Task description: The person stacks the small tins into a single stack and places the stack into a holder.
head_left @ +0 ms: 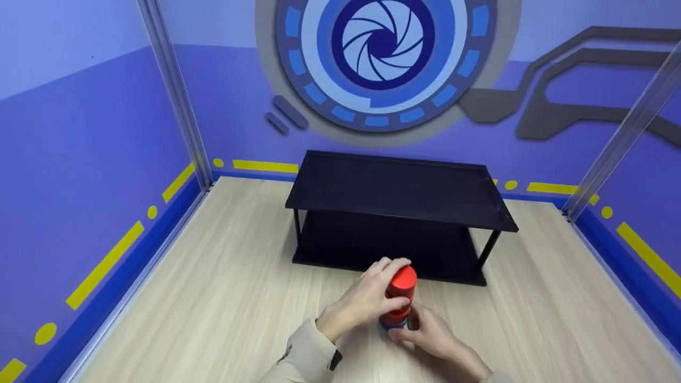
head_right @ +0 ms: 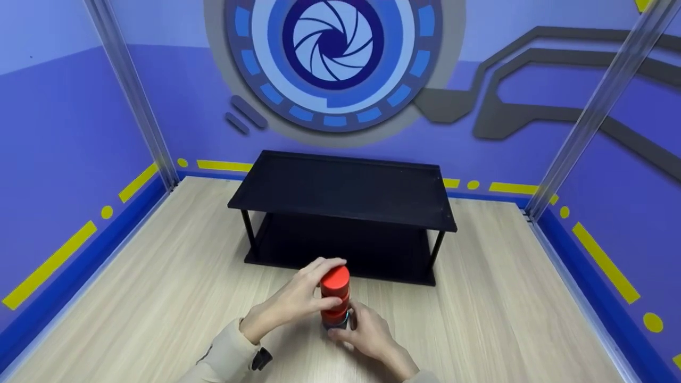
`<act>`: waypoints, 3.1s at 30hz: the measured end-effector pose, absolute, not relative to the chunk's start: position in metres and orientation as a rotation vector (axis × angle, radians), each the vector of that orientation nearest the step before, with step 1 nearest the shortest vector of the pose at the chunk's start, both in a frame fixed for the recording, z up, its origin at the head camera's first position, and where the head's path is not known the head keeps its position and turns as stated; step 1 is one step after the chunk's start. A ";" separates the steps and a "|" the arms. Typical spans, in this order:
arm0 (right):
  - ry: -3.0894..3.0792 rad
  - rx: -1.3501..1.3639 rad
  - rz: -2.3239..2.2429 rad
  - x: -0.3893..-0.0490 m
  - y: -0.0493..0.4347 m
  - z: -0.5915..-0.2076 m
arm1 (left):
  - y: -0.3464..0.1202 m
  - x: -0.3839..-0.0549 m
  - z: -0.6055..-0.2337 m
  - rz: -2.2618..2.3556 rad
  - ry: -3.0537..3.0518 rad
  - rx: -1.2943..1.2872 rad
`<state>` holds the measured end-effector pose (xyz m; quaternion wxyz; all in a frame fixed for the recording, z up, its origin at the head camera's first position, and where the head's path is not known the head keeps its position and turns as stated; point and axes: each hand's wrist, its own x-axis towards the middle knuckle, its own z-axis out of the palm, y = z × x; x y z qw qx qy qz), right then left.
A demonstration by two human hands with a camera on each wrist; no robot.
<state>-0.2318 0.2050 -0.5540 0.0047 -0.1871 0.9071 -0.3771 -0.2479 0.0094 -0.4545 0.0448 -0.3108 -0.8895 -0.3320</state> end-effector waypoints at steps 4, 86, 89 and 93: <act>2.851 -0.590 -1.167 -0.231 0.205 -0.554 | 0.009 -0.247 -0.457 -1.024 -2.723 -0.942; 2.593 -0.710 -1.266 -0.237 0.214 -0.536 | -0.006 -0.259 -0.511 -1.098 -3.090 -0.976; 2.613 -0.721 -1.263 -0.237 0.214 -0.537 | -0.004 -0.258 -0.513 -1.142 -3.065 -0.952; 2.633 -0.727 -1.263 -0.237 0.215 -0.537 | -0.002 -0.259 -0.517 -1.202 -3.022 -0.943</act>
